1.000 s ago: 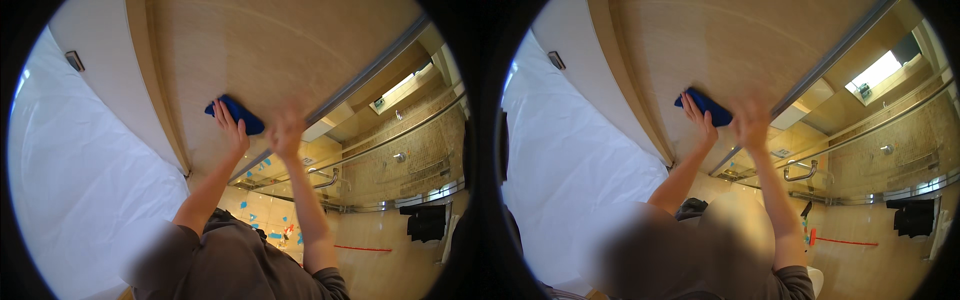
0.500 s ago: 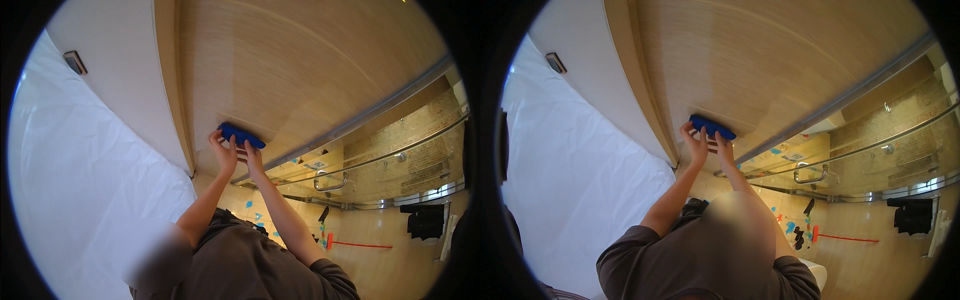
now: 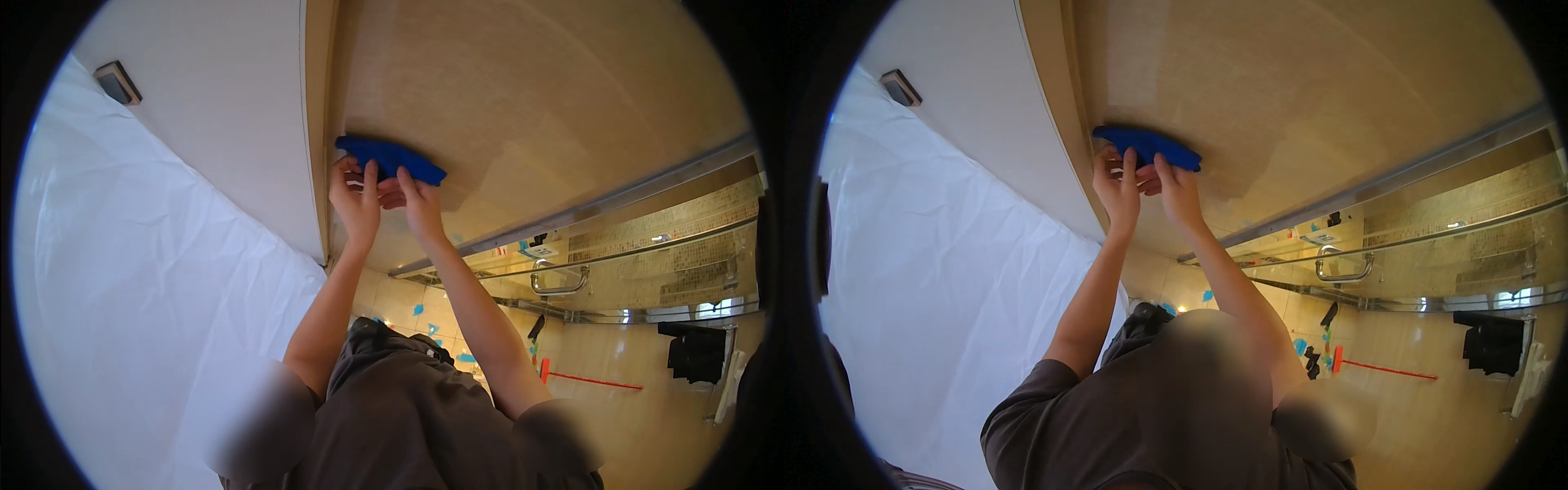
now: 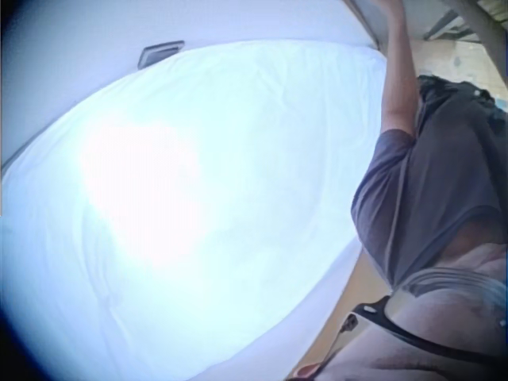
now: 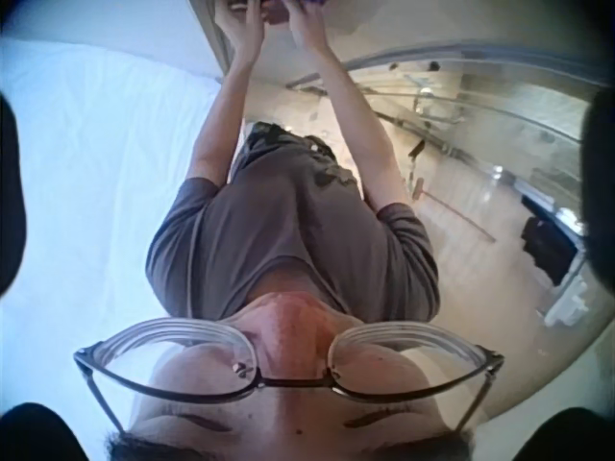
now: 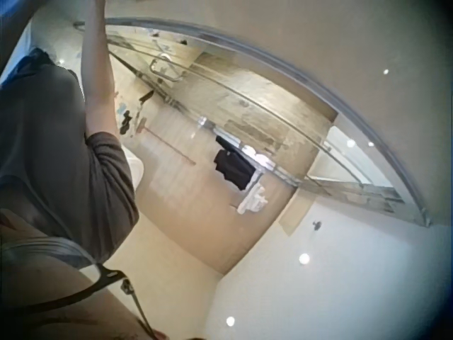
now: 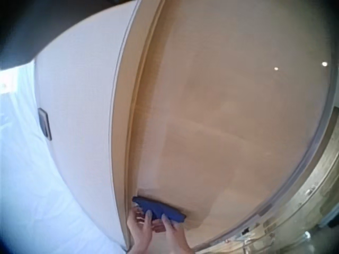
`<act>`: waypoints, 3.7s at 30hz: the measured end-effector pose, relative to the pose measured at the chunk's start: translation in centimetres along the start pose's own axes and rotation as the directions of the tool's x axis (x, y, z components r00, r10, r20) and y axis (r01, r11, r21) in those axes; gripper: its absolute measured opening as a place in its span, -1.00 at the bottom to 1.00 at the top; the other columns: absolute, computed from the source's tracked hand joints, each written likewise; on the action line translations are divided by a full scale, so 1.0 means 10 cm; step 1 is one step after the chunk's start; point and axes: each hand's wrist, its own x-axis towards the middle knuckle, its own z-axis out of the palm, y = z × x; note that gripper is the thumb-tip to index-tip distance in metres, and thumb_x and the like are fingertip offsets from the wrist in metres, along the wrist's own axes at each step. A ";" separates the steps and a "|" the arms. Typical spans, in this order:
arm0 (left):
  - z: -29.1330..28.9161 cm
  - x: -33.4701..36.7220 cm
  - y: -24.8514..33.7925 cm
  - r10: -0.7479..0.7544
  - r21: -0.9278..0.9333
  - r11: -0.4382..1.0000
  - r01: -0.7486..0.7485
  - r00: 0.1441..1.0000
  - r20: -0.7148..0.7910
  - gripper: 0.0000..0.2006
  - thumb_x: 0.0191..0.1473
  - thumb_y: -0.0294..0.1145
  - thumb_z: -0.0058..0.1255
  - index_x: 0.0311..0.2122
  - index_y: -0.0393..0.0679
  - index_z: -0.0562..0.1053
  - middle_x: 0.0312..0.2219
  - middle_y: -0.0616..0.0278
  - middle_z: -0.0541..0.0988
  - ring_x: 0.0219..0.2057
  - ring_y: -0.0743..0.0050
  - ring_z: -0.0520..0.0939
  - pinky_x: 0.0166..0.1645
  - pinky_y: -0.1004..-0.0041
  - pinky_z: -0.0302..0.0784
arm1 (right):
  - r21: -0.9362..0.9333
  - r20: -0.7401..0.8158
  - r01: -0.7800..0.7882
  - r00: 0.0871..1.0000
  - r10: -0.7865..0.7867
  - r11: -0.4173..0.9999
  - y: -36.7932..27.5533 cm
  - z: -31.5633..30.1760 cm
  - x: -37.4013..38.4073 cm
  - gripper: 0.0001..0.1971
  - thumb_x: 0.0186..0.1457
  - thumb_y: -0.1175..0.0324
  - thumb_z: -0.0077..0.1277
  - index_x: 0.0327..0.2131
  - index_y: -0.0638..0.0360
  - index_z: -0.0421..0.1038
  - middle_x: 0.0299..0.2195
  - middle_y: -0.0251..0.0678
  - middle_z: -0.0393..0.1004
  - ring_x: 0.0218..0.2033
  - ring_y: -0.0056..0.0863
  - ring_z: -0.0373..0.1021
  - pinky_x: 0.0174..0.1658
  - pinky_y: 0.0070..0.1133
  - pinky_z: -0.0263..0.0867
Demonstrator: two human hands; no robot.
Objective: The person wipes a glass shower door and adjacent wall surfaces with a blue cloth. They clean the door's frame and handle, then move to the wall and upper sections, repeatedly rubbing the same areas.
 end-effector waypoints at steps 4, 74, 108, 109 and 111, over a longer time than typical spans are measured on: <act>-0.18 -0.21 -0.57 -0.175 0.004 0.984 0.176 0.977 -0.124 -0.72 0.11 -0.34 0.08 -0.16 -0.27 0.35 -0.37 0.14 0.47 -0.42 0.37 0.53 -0.34 0.45 0.45 | -0.027 0.024 -0.128 0.991 0.129 0.991 0.69 0.07 0.06 -0.56 0.30 0.07 -0.24 -0.33 0.27 0.47 -0.44 -0.26 0.56 -0.48 -0.48 0.51 -0.42 -0.59 0.40; 0.81 -1.41 -0.69 -0.010 0.281 0.949 -0.141 0.880 0.475 -0.57 0.14 -0.36 0.01 -0.01 -0.41 0.19 -0.54 0.04 0.51 -0.53 0.08 0.56 -0.46 0.23 0.39 | -0.209 -0.559 -0.044 0.825 -0.082 0.977 0.91 -1.43 -0.90 -0.60 0.31 0.19 -0.25 -0.42 0.31 0.44 -0.47 -0.27 0.54 -0.43 -0.54 0.43 -0.36 -0.60 0.33; -0.39 -2.35 -0.97 -0.316 0.448 0.892 -0.059 0.628 0.711 -0.75 0.05 -0.38 0.06 -0.23 -0.21 0.28 -0.46 -0.01 0.50 -0.37 -0.10 0.55 -0.34 0.13 0.42 | 0.749 0.080 -0.460 0.778 0.623 0.477 1.55 -1.60 -2.17 -0.21 0.04 -0.36 -0.19 0.14 0.07 0.18 0.03 -0.17 0.37 0.04 -0.18 0.29 0.14 -0.18 0.13; -0.36 -2.34 -0.93 -0.245 0.397 0.907 -0.141 0.588 0.770 -0.74 0.03 -0.40 0.07 -0.23 -0.21 0.28 -0.45 0.00 0.50 -0.36 -0.09 0.55 -0.32 0.15 0.43 | 0.760 0.110 -0.458 0.790 0.603 0.461 1.49 -1.64 -2.18 -0.20 0.03 -0.37 -0.18 0.15 0.06 0.17 0.03 -0.18 0.37 0.05 -0.18 0.29 0.16 -0.16 0.11; -0.23 -2.26 -0.77 -0.093 0.262 0.917 -0.300 0.478 0.873 -0.73 -0.02 -0.44 0.08 -0.22 -0.21 0.29 -0.44 0.01 0.50 -0.34 -0.06 0.55 -0.29 0.19 0.44 | 0.780 0.048 -0.396 0.810 0.584 0.485 1.36 -1.64 -2.20 -0.36 0.08 -0.20 -0.11 0.10 0.00 0.23 0.05 -0.25 0.36 0.07 -0.29 0.28 0.15 -0.14 0.12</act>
